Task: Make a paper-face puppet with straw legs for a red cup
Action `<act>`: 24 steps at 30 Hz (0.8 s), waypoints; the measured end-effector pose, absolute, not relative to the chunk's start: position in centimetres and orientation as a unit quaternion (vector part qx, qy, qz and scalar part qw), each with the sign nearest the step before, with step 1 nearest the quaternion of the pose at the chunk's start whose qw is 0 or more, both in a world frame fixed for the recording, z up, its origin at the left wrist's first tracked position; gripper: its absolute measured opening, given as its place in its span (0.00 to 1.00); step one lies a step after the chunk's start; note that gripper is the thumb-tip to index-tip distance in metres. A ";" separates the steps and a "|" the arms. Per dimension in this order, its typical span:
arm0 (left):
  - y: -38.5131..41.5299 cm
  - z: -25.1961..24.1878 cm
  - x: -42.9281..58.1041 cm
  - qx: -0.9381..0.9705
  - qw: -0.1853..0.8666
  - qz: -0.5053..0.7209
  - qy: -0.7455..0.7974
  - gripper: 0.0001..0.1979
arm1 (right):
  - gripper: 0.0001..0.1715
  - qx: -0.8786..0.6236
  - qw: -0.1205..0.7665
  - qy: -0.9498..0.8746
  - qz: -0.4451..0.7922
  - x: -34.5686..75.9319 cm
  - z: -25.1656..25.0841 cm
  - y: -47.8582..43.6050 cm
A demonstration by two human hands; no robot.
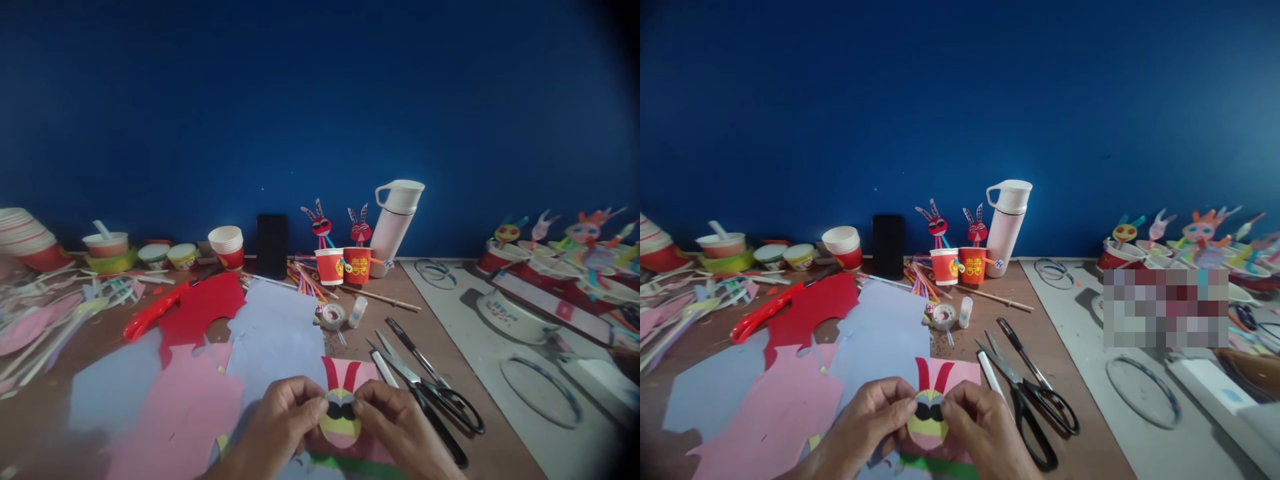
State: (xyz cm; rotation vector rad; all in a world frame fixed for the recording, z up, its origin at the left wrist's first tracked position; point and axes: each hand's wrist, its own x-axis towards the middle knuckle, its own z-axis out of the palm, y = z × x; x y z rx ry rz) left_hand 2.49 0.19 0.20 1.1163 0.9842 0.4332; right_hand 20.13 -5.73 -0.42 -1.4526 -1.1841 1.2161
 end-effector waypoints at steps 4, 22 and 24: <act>-0.2 1.2 2.4 0.553 0.686 0.208 0.425 0.13 | 0.11 -0.581 0.427 -0.624 0.299 20.6 0.0 -6.0; -1.0 2.3 0.1 0.904 0.050 0.403 0.137 0.09 | 0.15 -0.432 0.362 -0.825 -0.050 21.4 3.1 -7.6; -0.9 2.4 0.5 0.894 0.040 0.428 0.128 0.10 | 0.12 -0.427 0.372 -0.823 -0.042 21.4 2.9 -7.6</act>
